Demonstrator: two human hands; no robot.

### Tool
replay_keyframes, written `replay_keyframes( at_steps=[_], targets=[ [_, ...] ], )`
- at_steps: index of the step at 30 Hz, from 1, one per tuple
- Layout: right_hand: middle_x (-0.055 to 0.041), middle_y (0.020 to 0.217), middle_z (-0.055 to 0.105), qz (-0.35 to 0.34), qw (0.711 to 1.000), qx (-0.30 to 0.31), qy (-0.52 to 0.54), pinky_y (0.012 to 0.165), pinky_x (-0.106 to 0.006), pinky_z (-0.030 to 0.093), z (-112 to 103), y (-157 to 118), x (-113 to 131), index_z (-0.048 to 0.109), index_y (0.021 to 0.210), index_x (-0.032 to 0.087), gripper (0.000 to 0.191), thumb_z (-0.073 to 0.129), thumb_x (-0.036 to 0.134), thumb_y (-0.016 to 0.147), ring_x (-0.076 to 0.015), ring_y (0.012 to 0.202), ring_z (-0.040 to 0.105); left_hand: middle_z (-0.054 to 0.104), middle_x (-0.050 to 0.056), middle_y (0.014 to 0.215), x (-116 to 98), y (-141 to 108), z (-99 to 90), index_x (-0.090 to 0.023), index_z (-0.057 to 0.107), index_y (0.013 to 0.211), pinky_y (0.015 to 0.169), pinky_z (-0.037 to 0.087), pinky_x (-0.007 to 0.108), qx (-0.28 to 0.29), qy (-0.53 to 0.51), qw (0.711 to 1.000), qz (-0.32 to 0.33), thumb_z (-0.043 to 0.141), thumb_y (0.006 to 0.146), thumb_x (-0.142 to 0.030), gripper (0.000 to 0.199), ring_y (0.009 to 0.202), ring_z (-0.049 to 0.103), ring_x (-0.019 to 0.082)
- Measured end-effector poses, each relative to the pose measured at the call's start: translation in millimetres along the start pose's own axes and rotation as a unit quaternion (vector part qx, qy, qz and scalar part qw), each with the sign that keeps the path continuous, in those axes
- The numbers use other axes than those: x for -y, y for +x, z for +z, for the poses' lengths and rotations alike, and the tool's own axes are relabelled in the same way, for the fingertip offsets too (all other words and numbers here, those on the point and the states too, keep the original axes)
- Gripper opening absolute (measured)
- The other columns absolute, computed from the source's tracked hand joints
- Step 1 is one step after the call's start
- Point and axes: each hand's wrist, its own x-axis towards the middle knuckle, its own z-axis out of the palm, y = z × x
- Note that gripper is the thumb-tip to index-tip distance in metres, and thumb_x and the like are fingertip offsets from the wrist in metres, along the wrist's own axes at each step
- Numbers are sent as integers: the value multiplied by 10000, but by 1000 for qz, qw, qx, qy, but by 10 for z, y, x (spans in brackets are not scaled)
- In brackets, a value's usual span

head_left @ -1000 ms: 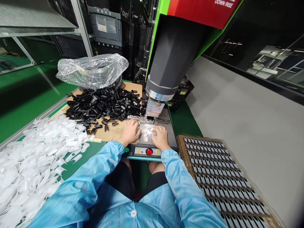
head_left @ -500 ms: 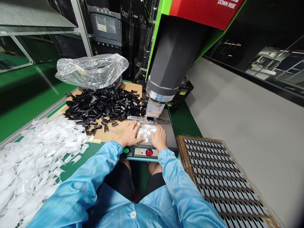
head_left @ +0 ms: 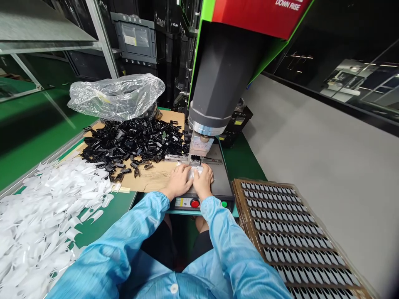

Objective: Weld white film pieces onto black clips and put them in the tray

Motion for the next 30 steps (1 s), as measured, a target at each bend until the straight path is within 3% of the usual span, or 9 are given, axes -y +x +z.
replay_keyframes(
  at_steps=[4, 8, 13, 17, 23, 26, 30],
  targets=[
    [-161, 1411, 635, 21, 1000, 6, 10, 1171, -545, 371, -228, 280, -154, 602, 1350, 201, 413, 525, 398, 995, -348, 1354, 519, 623, 159, 1394, 205, 117, -227, -202, 629, 1375, 1126, 415, 505, -46, -16, 998, -49, 544, 1049, -455, 421, 1330, 544, 332],
    [-163, 1385, 653, -26, 998, 58, 10, 1150, -498, 411, -298, 607, -158, 607, 1361, 196, 452, 636, 347, 935, -350, 1373, 505, 665, 131, 1389, 331, 409, -351, -220, 665, 1343, 1103, 395, 491, -60, 4, 996, -60, 602, 1017, -428, 392, 1317, 541, 332],
    [-154, 1289, 692, -63, 988, 132, -47, 1102, -494, 449, -150, 799, -66, 642, 1306, 201, 424, 711, 337, 910, -358, 1320, 552, 706, 102, 1353, 258, 752, -263, -259, 707, 1314, 1066, 387, 488, 8, 9, 1000, -29, 666, 967, -422, 385, 1323, 522, 336],
    [-133, 1200, 716, -57, 989, 131, -43, 1083, -470, 468, -52, 877, -96, 692, 1247, 203, 345, 691, 318, 921, -334, 1253, 602, 730, 111, 1273, 207, 911, -190, -244, 761, 1203, 1019, 409, 482, 46, 6, 997, -55, 682, 947, -428, 325, 1260, 559, 343],
    [-100, 1013, 749, -14, 990, 109, 87, 969, -427, 551, -65, 943, -146, 746, 1088, 184, 250, 671, 333, 901, -284, 1030, 692, 757, 95, 1160, 230, 955, -194, -243, 796, 1141, 1009, 470, 461, 15, -107, 992, -60, 687, 944, -406, 277, 1135, 635, 309],
    [-100, 1030, 777, 52, 960, 90, 259, 938, -431, 585, -160, 715, -146, 737, 1103, 181, 311, 697, 393, 879, -260, 987, 722, 760, 97, 1083, 172, 719, -172, -204, 781, 1201, 932, 533, 423, -29, -259, 960, -101, 730, 918, -430, 366, 984, 675, 261],
    [-107, 1151, 784, 126, 881, 94, 447, 899, -419, 627, -364, 81, -99, 710, 1162, 198, 418, 791, 426, 821, -244, 992, 743, 757, 71, 922, -117, 112, -160, -165, 752, 1234, 802, 576, 365, -25, -487, 851, -193, 847, 830, -504, 536, 799, 690, 207]
  ],
)
